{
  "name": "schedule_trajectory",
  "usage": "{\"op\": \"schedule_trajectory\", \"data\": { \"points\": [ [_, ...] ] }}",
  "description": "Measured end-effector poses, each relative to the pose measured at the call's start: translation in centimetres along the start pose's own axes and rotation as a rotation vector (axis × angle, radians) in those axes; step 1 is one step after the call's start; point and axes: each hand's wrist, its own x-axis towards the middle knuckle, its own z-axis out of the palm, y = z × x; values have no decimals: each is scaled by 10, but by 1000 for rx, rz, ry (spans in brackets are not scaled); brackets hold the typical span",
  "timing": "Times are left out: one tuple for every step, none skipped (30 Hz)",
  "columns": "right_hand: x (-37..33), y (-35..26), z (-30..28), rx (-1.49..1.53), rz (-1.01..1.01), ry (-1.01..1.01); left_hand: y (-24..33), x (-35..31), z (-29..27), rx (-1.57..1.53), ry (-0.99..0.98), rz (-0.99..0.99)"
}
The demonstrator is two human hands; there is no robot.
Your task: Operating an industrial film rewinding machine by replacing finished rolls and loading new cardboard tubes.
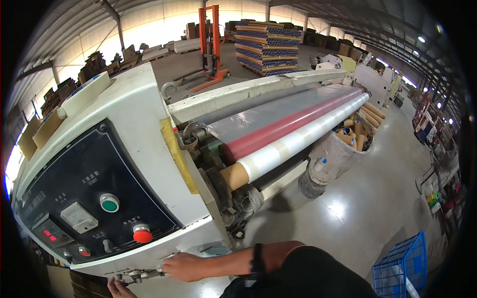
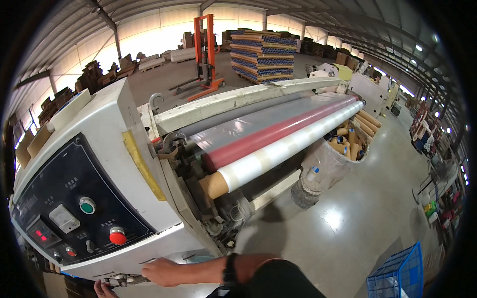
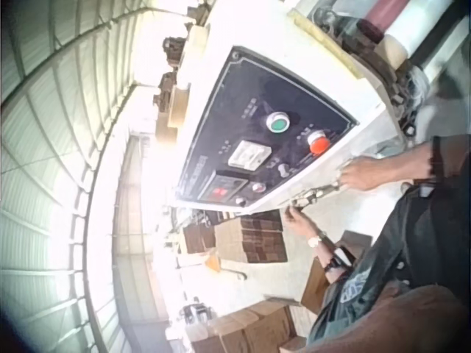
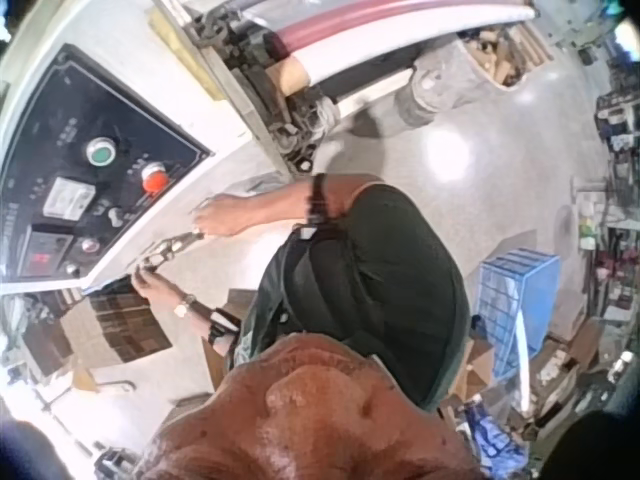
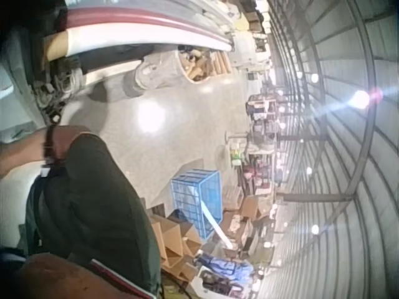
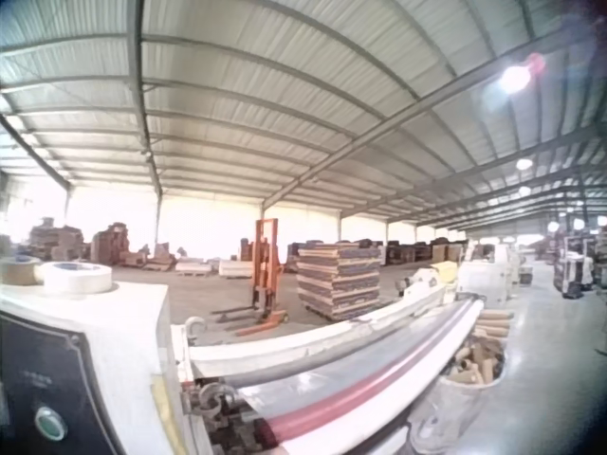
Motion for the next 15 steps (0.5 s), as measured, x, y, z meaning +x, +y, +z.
{"op": "schedule_trajectory", "data": {
  "points": [
    [-16, 11, 0, -7, 38, -26, -32, 12, -4, -156, 15, -93],
    [-34, 15, -3, -2, 32, -30, -48, 16, -6, -309, 30, -189],
    [-51, 20, -6, 172, 160, 36, -44, 15, -7, -302, 29, -192],
    [-62, 24, -8, 346, 288, 103, -38, 11, -7, -266, 116, -185],
    [-72, 26, -9, 349, 291, 100, -28, 1, -6, -231, 203, -180],
    [-82, 30, -11, 362, 274, 155, -31, -13, 0, -112, 208, -84],
    [-93, 35, -15, 372, 256, 213, -32, -33, 4, -142, 201, -138],
    [-108, 43, -23, 367, 269, 230, -31, -52, 11, -177, 185, -186],
    [-124, 54, -32, 352, 312, 218, -24, -78, 15, -57, 41, -229],
    [-147, 64, -42, 333, 359, 208, -15, -106, 23, 61, -106, -269],
    [-172, 72, -50, 327, 367, 221, -9, -132, 34, 18, -310, -264],
    [-198, 80, -56, 318, 418, 221, -9, -157, 51, -23, -510, -259],
    [-223, 85, -64, 311, 462, 218, -28, -184, 78, -161, -648, -208],
    [-252, 93, -69, 308, 473, 222, 37, -201, 102, -19, -788, -79],
    [-281, 98, -78, 311, 550, 195, 99, -213, 124, 87, -889, 5]
  ]
}}
